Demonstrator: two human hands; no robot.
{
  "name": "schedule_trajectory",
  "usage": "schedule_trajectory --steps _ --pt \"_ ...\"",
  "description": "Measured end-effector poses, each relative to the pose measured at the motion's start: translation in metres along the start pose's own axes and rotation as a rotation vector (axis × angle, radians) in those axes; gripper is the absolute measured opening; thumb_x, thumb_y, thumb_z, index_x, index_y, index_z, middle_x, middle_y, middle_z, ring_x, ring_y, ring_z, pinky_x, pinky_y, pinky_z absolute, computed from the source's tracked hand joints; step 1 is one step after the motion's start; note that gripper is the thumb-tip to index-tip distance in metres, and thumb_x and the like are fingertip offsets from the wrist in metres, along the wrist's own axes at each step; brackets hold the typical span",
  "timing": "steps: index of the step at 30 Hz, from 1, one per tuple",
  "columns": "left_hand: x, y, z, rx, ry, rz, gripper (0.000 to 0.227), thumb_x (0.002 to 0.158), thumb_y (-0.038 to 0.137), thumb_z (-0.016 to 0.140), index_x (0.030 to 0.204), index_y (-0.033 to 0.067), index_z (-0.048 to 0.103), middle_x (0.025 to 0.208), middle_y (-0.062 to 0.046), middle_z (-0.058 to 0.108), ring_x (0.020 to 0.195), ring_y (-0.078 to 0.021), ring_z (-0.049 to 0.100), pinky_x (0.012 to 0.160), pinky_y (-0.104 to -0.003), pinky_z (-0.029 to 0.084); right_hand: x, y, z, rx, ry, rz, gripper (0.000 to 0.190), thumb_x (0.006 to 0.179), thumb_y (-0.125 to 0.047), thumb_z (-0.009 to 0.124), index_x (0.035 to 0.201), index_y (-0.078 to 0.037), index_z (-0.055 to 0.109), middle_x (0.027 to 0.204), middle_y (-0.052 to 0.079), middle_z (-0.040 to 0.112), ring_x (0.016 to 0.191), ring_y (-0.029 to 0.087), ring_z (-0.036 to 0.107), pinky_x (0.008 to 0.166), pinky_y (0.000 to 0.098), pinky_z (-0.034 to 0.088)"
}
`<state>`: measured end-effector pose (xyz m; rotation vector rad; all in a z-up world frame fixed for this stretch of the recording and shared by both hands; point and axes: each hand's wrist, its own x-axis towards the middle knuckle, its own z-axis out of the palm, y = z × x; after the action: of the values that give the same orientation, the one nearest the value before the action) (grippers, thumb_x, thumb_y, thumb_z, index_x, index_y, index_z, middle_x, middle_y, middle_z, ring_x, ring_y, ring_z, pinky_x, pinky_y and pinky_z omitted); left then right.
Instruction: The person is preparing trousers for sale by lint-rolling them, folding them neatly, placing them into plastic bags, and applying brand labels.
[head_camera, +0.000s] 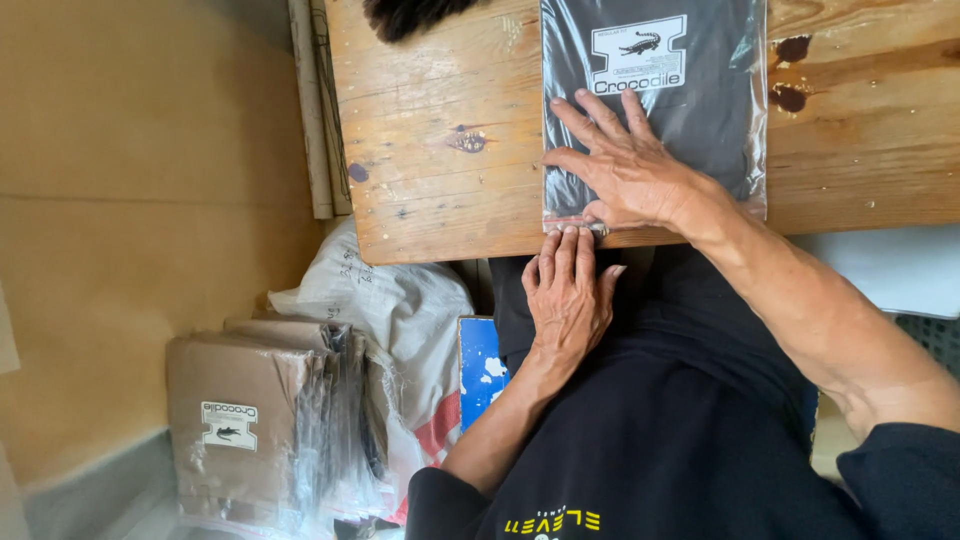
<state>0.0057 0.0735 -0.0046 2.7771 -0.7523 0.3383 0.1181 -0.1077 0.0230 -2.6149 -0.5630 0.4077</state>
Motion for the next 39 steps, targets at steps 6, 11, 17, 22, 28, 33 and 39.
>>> schedule_trajectory --steps 6,11,17,22,28,33,39 --pt "0.001 0.0 0.002 -0.063 -0.018 -0.027 0.059 0.099 0.051 0.059 0.14 0.0078 0.059 0.141 -0.01 0.063 0.134 -0.0294 0.058 0.1 -0.046 0.044 -0.01 0.009 0.009 -0.035 0.065 0.016 0.092 0.067 -0.016 0.082 0.151 -0.022 0.044 0.171 0.022 0.004 0.156 0.043 0.002 0.118 0.0712 -0.004" --pt "0.008 0.006 -0.008 0.043 -0.06 -0.026 0.065 0.1 0.056 0.055 0.153 0.0198 0.049 0.137 -0.007 0.062 0.131 -0.0276 0.058 0.096 -0.047 0.045 -0.036 0.017 0.004 0.123 0.244 0.296 0.111 0.06 -0.02 0.089 0.159 -0.014 0.04 0.169 0.027 -0.009 0.156 0.045 -0.007 0.111 0.0787 -0.011" --pt "0.007 0.005 0.001 0.097 -0.053 -0.017 0.063 0.099 0.059 0.056 0.153 0.0274 0.05 0.136 -0.008 0.063 0.125 -0.0295 0.058 0.092 -0.047 0.045 -0.049 0.015 0.033 0.155 0.307 0.527 0.111 0.061 -0.029 0.089 0.159 -0.016 0.04 0.166 0.026 -0.017 0.156 0.047 -0.011 0.112 0.0812 -0.01" --pt "0.004 0.005 0.002 0.108 -0.03 0.002 0.063 0.099 0.06 0.054 0.152 0.0258 0.052 0.137 -0.008 0.062 0.127 -0.0297 0.059 0.095 -0.047 0.045 -0.048 0.004 0.037 0.212 0.35 0.584 0.111 0.061 -0.025 0.088 0.16 -0.015 0.039 0.165 0.027 -0.017 0.155 0.045 -0.014 0.111 0.0804 -0.013" --pt "0.005 0.006 0.002 0.111 -0.025 0.022 0.063 0.101 0.06 0.051 0.152 0.0226 0.051 0.139 -0.01 0.061 0.129 -0.0314 0.058 0.096 -0.047 0.045 -0.05 0.005 0.043 0.179 0.312 0.577 0.112 0.062 -0.023 0.086 0.161 -0.017 0.034 0.165 0.027 -0.021 0.155 0.046 -0.017 0.111 0.0783 -0.015" --pt "0.006 0.014 -0.002 0.028 -0.099 -0.066 0.066 0.1 0.062 0.05 0.154 0.0251 0.046 0.144 -0.011 0.055 0.134 -0.0332 0.052 0.098 -0.051 0.042 -0.055 0.005 0.043 0.151 0.32 0.548 0.115 0.061 -0.027 0.086 0.161 -0.015 0.032 0.164 0.031 -0.019 0.155 0.048 -0.014 0.109 0.0805 -0.016" --pt "0.011 0.02 -0.007 0.085 -0.075 -0.007 0.07 0.1 0.06 0.052 0.15 0.0116 0.053 0.149 -0.006 0.058 0.135 -0.0308 0.055 0.105 -0.046 0.036 -0.071 0.009 0.029 0.147 0.378 0.602 0.107 0.065 -0.029 0.088 0.161 -0.017 0.041 0.168 0.025 -0.012 0.158 0.046 -0.006 0.111 0.0833 -0.009"
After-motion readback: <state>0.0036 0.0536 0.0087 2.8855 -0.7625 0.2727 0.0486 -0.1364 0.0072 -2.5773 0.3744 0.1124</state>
